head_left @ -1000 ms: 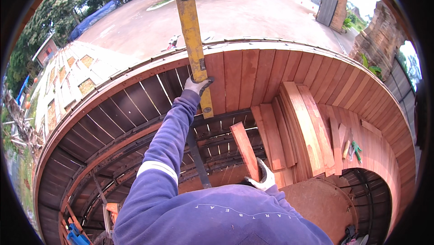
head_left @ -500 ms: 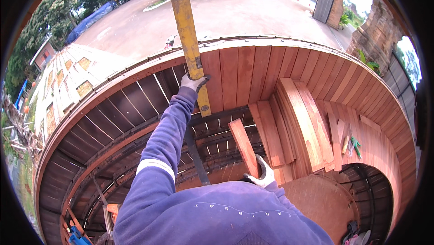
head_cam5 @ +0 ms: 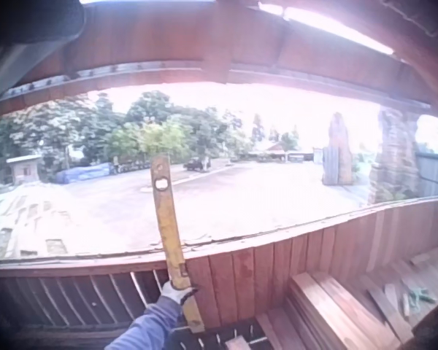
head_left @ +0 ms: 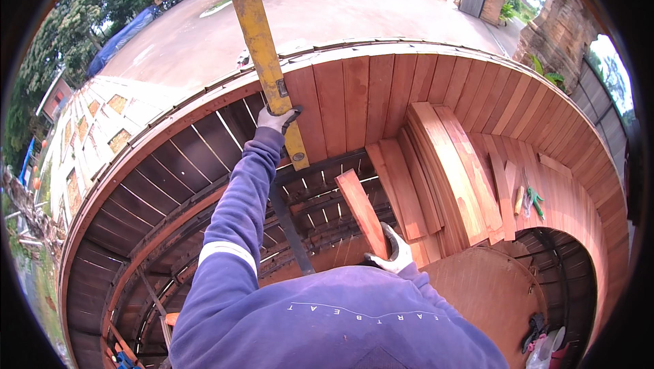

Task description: The person installs wooden planks onto a curved ceiling structure. They use a spirit level to check alignment, then secure the planks with a nail gun. The person repeats this process for multiple planks, ensuring each is level before fastening.

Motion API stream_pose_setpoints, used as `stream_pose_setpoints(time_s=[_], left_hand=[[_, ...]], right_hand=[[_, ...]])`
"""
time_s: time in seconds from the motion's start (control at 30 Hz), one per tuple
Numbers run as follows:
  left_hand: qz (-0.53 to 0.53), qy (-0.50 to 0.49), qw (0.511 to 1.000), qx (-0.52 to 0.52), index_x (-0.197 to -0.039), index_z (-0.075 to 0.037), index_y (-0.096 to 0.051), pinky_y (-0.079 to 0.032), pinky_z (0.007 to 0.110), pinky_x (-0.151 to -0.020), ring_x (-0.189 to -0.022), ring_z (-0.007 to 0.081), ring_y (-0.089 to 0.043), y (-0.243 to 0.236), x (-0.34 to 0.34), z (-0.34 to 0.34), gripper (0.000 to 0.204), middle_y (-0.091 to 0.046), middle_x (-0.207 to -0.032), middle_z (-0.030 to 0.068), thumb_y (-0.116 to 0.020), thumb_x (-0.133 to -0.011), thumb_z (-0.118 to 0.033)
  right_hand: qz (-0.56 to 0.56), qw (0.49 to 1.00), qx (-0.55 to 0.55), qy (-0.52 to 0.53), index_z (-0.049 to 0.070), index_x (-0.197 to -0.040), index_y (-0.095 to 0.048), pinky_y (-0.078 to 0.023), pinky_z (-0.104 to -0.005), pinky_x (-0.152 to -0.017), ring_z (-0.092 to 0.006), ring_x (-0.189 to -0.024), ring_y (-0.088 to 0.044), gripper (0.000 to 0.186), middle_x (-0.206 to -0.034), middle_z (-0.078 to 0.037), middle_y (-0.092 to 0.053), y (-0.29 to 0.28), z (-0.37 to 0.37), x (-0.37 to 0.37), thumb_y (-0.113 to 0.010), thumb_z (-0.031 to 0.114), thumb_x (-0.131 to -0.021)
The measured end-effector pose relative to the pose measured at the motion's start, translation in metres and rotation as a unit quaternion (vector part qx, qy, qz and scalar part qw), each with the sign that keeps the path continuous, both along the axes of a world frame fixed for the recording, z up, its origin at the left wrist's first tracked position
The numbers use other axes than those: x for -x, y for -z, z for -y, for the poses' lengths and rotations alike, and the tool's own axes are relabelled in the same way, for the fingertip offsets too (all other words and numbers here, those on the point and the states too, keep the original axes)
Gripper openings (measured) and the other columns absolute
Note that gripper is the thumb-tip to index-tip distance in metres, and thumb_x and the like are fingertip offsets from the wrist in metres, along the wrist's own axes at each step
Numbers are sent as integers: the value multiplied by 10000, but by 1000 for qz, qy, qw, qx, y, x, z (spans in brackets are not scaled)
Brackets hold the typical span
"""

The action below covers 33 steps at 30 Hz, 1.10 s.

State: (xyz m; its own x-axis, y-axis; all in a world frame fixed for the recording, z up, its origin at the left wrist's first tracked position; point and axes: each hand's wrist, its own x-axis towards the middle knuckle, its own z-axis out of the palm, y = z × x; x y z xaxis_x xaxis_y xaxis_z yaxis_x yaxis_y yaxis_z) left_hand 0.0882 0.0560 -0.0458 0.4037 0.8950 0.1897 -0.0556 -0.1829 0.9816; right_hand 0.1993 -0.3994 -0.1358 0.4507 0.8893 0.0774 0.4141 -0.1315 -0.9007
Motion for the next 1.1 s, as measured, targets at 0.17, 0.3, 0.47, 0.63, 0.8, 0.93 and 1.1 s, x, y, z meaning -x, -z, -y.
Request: stream_pose_setpoints(time_s=[0.17, 0.3, 0.47, 0.63, 0.8, 0.93, 1.1], left_hand=[[13, -2, 1000, -8, -1013, 19, -634, -545, 280, -744, -785, 154, -662, -1, 2, 1, 250, -688, -927, 60, -734, -783, 14], [53, 12, 998, -12, -1010, 27, -632, -540, 269, -731, -768, 144, -656, -3, 0, 5, 294, -689, -913, 64, -767, -753, -20], [21, -22, 999, -12, -1006, 37, -633, -545, 278, -739, -774, 153, -659, 7, 4, -9, 278, -687, -921, 73, -756, -761, -7], [34, -14, 999, -29, -1006, 40, -618, -553, 281, -759, -802, 154, -663, 8, 2, -11, 260, -682, -939, 73, -739, -778, 20], [110, -14, 994, -1, -1052, 46, -593, -558, 293, -788, -813, 183, -672, 7, -2, -1, 287, -679, -965, 100, -687, -784, 86], [163, 8, 986, 34, -1070, 52, -579, -566, 311, -820, -847, 206, -683, 0, -6, 13, 305, -676, -977, 112, -674, -785, 104], [157, -10, 987, 30, -1076, 44, -587, -562, 291, -800, -835, 184, -679, 22, 0, -7, 335, -678, -989, 98, -704, -767, 92]], right_hand=[[24, 1000, 14, -1, -17, -1368, -424, -443, -376, -1017, -297, -1184, -562, 978, -1292, -216, -545, 4, 3, -1, -852, 460, -629], [-4, 1000, 7, 15, -43, -1344, -444, -426, -365, -1031, -261, -1199, -546, 973, -1295, -201, -550, -1, 6, 0, -893, 393, -600], [-24, 999, 20, 12, -53, -1342, -441, -413, -368, -1043, -266, -1209, -537, 974, -1307, -205, -539, -14, 4, 0, -894, 386, -600], [-11, 1000, 15, 6, -26, -1365, -424, -417, -365, -1040, -284, -1205, -541, 986, -1305, -206, -536, -11, 4, -1, -854, 463, -625], [-17, 1000, 15, 3, -17, -1375, -416, -421, -365, -1038, -291, -1203, -543, 991, -1307, -206, -532, -12, 5, -1, -840, 489, -635], [-11, 1000, 6, 5, -25, -1372, -416, -428, -366, -1031, -290, -1198, -548, 990, -1305, -207, -535, -7, 5, -1, -851, 468, -632], [-1, 1000, 1, -6, -18, -1369, -422, -440, -369, -1019, -298, -1188, -557, 973, -1294, -217, -541, -5, 4, 1, -859, 441, -630]])
